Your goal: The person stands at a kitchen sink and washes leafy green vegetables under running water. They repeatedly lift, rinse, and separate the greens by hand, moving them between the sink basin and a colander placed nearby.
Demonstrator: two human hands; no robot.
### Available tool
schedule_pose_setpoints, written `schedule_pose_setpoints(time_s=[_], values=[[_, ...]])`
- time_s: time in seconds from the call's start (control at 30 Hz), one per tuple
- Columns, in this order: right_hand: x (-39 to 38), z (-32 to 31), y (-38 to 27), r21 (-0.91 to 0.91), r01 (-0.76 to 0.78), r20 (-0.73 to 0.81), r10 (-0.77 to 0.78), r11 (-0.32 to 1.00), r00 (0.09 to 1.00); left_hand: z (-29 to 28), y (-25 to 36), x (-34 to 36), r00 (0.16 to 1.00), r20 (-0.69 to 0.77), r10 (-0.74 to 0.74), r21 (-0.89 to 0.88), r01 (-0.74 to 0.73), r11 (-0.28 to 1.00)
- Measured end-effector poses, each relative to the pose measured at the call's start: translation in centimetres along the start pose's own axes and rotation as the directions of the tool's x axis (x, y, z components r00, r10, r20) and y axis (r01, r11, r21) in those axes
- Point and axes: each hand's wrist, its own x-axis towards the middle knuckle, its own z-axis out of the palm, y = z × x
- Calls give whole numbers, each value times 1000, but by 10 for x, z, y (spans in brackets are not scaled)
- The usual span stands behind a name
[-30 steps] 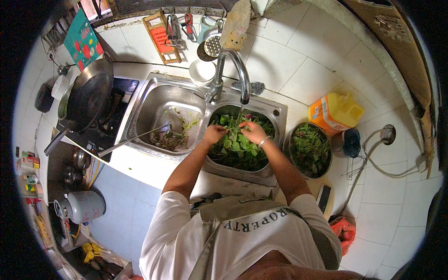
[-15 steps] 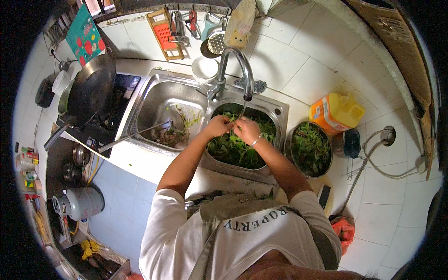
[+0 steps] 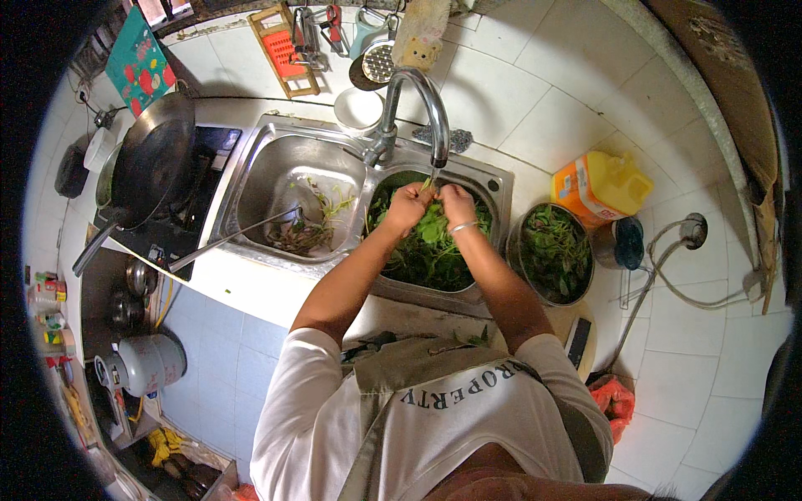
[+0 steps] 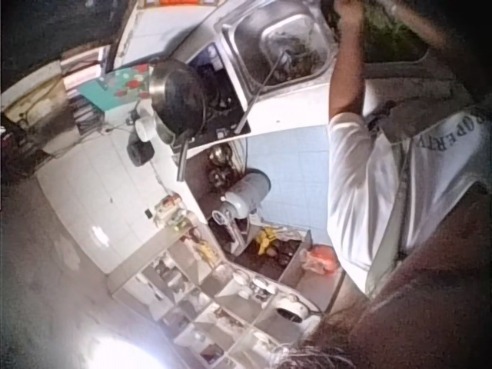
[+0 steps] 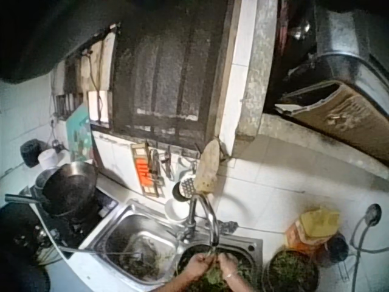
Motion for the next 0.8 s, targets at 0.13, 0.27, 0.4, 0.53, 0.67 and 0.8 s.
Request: schedule_pose_setpoints(time_s=[0.13,0.27,0.4,0.53,0.67,0.8], values=[[0,-39,-14,-59,-81,-120,74,995,990,-9,15,-1,986,96,-137,122,125,985],[15,-87,41,-326,-97,208,171,940,963,-41,8,-5,978,-115,-174,268,199,943],[3,-104,101,-658,-30,376,363,752,853,-108,-27,-4,949,-279,-147,286,228,931],[-6,-80,126,-817,-184,129,485,546,865,-190,-60,-19,906,-414,-89,678,373,634],[-17,-66,147,-555,-292,-117,274,779,954,-196,-31,-59,811,-487,-326,854,520,17],[-25,-66,123,-543,-134,-14,150,829,989,-203,-43,-72,825,-550,-128,825,561,68]])
